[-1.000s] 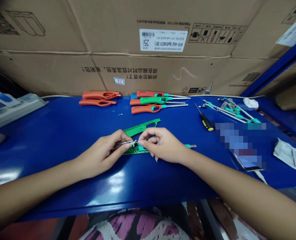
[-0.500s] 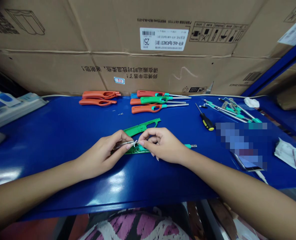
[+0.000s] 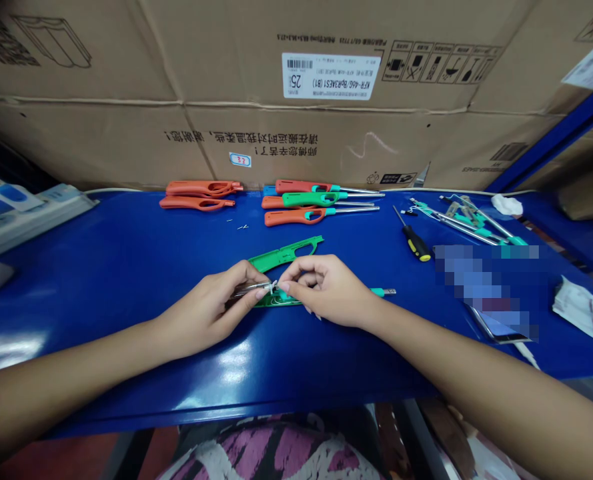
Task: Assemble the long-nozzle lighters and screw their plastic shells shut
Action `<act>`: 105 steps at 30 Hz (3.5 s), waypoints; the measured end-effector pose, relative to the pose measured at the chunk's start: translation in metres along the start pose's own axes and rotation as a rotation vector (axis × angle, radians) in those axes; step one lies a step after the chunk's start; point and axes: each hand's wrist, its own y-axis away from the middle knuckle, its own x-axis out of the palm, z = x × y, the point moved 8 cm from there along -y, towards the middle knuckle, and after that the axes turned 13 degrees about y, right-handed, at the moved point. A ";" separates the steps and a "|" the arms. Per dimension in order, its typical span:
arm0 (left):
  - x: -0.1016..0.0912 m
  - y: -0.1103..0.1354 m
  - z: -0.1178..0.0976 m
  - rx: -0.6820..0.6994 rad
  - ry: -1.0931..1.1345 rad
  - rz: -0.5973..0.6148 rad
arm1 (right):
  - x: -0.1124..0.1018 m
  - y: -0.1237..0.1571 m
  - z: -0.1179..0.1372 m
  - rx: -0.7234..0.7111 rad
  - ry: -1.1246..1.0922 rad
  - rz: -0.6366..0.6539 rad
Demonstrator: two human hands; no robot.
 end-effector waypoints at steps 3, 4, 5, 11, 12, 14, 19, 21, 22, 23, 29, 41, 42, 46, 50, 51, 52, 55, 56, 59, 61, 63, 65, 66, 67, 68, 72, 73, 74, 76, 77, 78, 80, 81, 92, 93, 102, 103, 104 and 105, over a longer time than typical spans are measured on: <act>0.000 0.000 0.001 0.000 0.000 -0.004 | 0.000 0.000 0.000 0.003 -0.005 -0.001; 0.000 0.000 0.001 -0.001 -0.003 -0.004 | 0.000 0.000 0.000 0.006 -0.003 0.000; 0.001 0.000 0.001 -0.002 -0.009 -0.004 | 0.000 0.000 0.000 0.007 -0.001 -0.002; 0.002 0.001 0.003 -0.005 -0.045 -0.015 | 0.001 0.000 -0.001 0.019 0.000 -0.004; 0.003 0.001 0.003 -0.004 -0.049 -0.015 | 0.001 0.000 -0.001 0.021 0.001 -0.004; 0.004 0.001 0.003 0.000 -0.057 -0.013 | 0.001 0.000 0.000 0.021 0.003 -0.008; 0.004 0.001 0.001 -0.007 -0.071 -0.016 | 0.000 0.000 0.001 0.013 -0.011 -0.017; 0.003 0.001 0.001 -0.016 -0.077 -0.016 | 0.000 0.000 0.002 0.009 -0.023 -0.016; 0.003 0.001 0.001 -0.019 -0.079 -0.016 | 0.000 0.000 0.002 0.007 -0.028 -0.015; 0.002 0.001 0.001 -0.020 -0.080 -0.016 | 0.000 0.000 0.002 0.005 -0.031 -0.016; 0.004 0.000 0.002 -0.013 -0.091 -0.005 | 0.000 0.000 0.001 0.006 -0.030 -0.020; 0.007 0.001 -0.001 0.050 -0.106 -0.008 | 0.002 0.000 0.003 -0.001 -0.011 -0.021; 0.006 0.001 0.000 0.039 -0.100 -0.017 | 0.002 0.000 0.003 -0.006 -0.019 -0.023; 0.002 0.000 0.003 -0.009 -0.066 -0.051 | -0.002 -0.001 0.005 -0.014 -0.056 -0.034; 0.003 -0.001 0.005 -0.015 -0.058 -0.047 | -0.004 -0.002 0.004 0.017 -0.096 -0.051; 0.003 -0.001 0.005 -0.015 -0.060 -0.048 | -0.004 -0.002 0.004 0.017 -0.101 -0.057; 0.003 -0.001 0.005 -0.013 -0.063 -0.049 | -0.004 -0.002 0.004 0.014 -0.102 -0.064; 0.004 -0.001 0.003 0.005 -0.070 -0.054 | -0.003 -0.003 0.004 -0.002 -0.097 -0.079; 0.004 -0.001 0.003 0.011 -0.074 -0.054 | -0.003 -0.003 0.003 -0.003 -0.092 -0.081; 0.004 -0.001 0.002 0.022 -0.089 -0.051 | -0.001 -0.002 0.003 0.001 -0.080 -0.081; 0.004 -0.001 0.001 0.032 -0.101 -0.052 | 0.000 -0.001 0.003 0.006 -0.068 -0.075; 0.005 -0.002 0.001 0.046 -0.112 -0.049 | 0.001 -0.001 0.004 0.010 -0.056 -0.064; 0.006 -0.002 0.001 0.050 -0.122 -0.040 | 0.001 -0.001 0.004 0.015 -0.042 -0.052; 0.006 -0.002 0.001 0.046 -0.125 -0.034 | 0.001 0.000 0.004 0.011 -0.033 -0.046; 0.006 -0.002 0.002 0.036 -0.125 -0.027 | 0.001 0.000 0.004 0.002 -0.022 -0.043; 0.006 -0.002 0.002 0.023 -0.121 -0.021 | 0.001 0.000 0.004 -0.011 -0.009 -0.042; -0.003 -0.002 -0.001 -0.006 -0.100 0.005 | -0.001 0.001 0.005 -0.090 0.100 -0.070; -0.006 -0.002 -0.003 0.002 -0.108 0.010 | -0.002 0.002 0.007 -0.114 0.144 -0.088; -0.009 -0.002 -0.006 0.022 -0.122 0.014 | -0.004 0.003 0.009 -0.145 0.196 -0.115; -0.014 -0.002 -0.012 0.077 -0.165 0.025 | -0.008 0.006 0.018 -0.227 0.311 -0.179; -0.015 -0.003 -0.014 0.106 -0.190 0.034 | -0.009 0.008 0.022 -0.267 0.363 -0.203; -0.016 -0.003 -0.016 0.128 -0.214 0.042 | -0.009 0.009 0.026 -0.302 0.407 -0.217; -0.017 -0.003 -0.017 0.155 -0.253 0.052 | -0.009 0.011 0.030 -0.338 0.463 -0.212; -0.017 -0.002 -0.016 0.162 -0.269 0.058 | -0.009 0.011 0.030 -0.346 0.479 -0.203; -0.011 0.000 -0.010 0.117 -0.278 0.119 | -0.010 0.011 0.034 -0.415 0.560 -0.213; -0.012 0.000 -0.011 0.111 -0.274 0.109 | -0.010 0.011 0.034 -0.417 0.563 -0.211; -0.019 -0.003 -0.002 0.010 -0.165 0.062 | -0.006 0.015 0.033 -0.489 0.598 -0.179; -0.020 -0.004 0.001 -0.014 -0.150 0.051 | -0.005 0.015 0.034 -0.503 0.603 -0.165; -0.020 -0.004 0.003 -0.032 -0.139 0.042 | -0.004 0.016 0.035 -0.512 0.608 -0.149; -0.020 -0.004 0.005 -0.045 -0.133 0.038 | -0.002 0.016 0.035 -0.516 0.614 -0.134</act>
